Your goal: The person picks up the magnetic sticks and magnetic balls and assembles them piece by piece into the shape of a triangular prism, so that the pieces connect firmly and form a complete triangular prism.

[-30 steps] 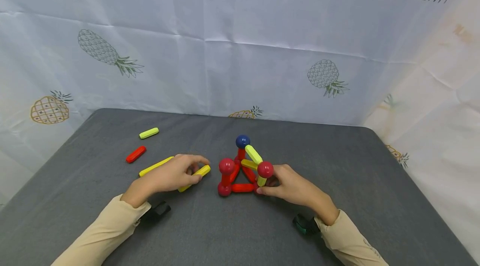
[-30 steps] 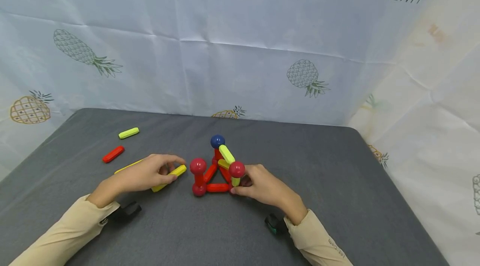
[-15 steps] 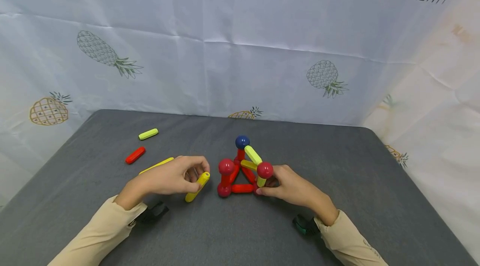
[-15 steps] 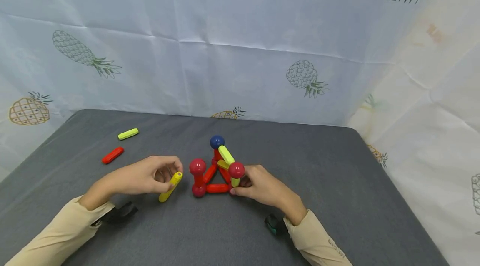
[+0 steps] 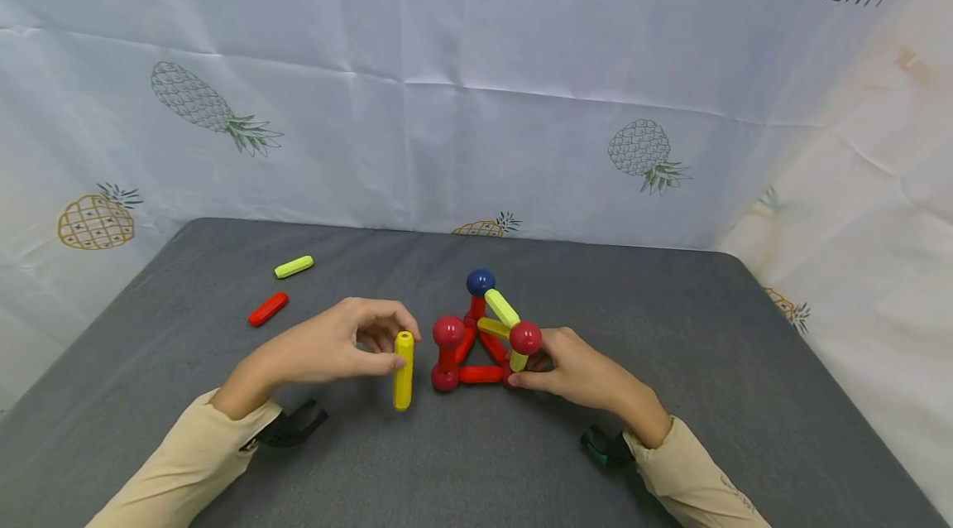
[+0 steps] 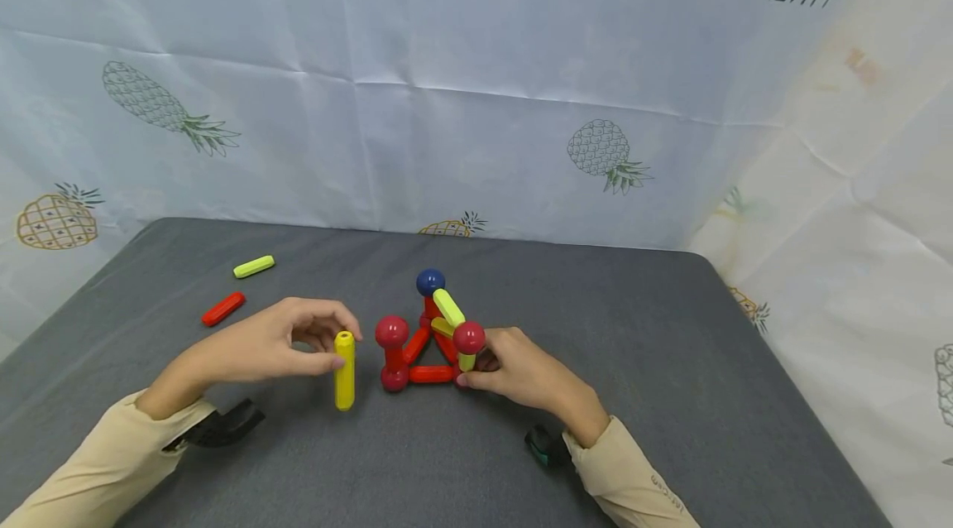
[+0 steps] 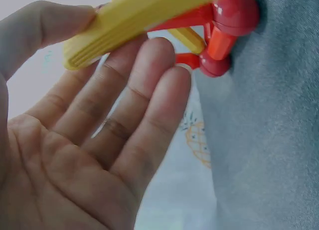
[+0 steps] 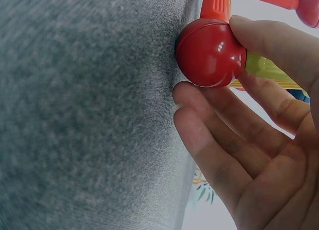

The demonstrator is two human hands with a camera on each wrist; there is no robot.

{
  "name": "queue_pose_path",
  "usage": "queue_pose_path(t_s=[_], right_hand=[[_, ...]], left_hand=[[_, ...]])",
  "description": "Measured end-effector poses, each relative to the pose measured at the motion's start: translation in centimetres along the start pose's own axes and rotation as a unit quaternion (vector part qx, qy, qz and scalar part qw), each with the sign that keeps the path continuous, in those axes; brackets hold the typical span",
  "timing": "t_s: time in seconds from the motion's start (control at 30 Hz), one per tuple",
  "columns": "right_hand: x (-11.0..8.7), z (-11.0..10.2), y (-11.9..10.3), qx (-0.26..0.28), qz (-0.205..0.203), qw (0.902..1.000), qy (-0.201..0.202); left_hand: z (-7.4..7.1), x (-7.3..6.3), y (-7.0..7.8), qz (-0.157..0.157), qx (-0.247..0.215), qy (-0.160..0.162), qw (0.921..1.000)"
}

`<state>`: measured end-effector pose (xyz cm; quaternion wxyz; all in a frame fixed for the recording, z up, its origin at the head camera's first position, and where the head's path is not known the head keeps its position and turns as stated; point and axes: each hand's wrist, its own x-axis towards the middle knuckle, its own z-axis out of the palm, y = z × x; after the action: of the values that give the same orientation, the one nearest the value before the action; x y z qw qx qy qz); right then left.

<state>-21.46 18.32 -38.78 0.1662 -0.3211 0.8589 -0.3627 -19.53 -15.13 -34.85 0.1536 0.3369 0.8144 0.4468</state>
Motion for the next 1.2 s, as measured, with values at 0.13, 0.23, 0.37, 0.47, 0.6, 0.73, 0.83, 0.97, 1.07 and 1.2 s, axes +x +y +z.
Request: queue_pose_path(t_s=[0.13, 0.23, 0.37, 0.47, 0.6, 0.73, 0.83, 0.97, 1.07, 1.2], right_hand=[[0.0, 0.0, 0.0, -0.002, 0.001, 1.0000, 0.001], [0.0, 0.0, 0.0, -0.003, 0.001, 1.0000, 0.001], [0.0, 0.0, 0.0, -0.005, 0.001, 1.0000, 0.003], [0.0, 0.0, 0.0, -0.007, 0.004, 1.0000, 0.005], [0.0, 0.0, 0.0, -0.012, 0.006, 0.9999, 0.007], [0.0, 0.0, -0.1, -0.013, 0.006, 0.9999, 0.007], [0.0, 0.0, -0.1, -0.013, 0.005, 0.9999, 0.007], [0.1, 0.0, -0.2, -0.017, 0.006, 0.9998, 0.007], [0.0, -0.1, -0.1, -0.018, 0.007, 0.9998, 0.007], [0.0, -0.1, -0.1, -0.016, 0.011, 0.9998, 0.003]], left_hand=[[0.2, 0.0, 0.3, 0.017, -0.017, -0.005, 0.9997], [0.7, 0.0, 0.7, 0.032, -0.033, -0.013, 0.9989], [1.7, 0.2, 1.5, 0.062, -0.049, -0.023, 0.9966], [2.5, 0.5, 1.8, 0.089, -0.055, -0.025, 0.9942], [3.4, 1.0, 1.8, 0.129, -0.035, -0.010, 0.9909], [3.9, 1.3, 1.7, 0.139, 0.007, 0.007, 0.9902], [4.1, 1.4, 1.7, 0.125, 0.025, 0.013, 0.9917], [4.6, 1.5, 1.7, 0.119, 0.046, 0.018, 0.9916], [5.0, 1.7, 1.8, 0.119, 0.078, 0.028, 0.9894], [5.5, 1.9, 1.8, 0.108, 0.118, 0.045, 0.9861]])
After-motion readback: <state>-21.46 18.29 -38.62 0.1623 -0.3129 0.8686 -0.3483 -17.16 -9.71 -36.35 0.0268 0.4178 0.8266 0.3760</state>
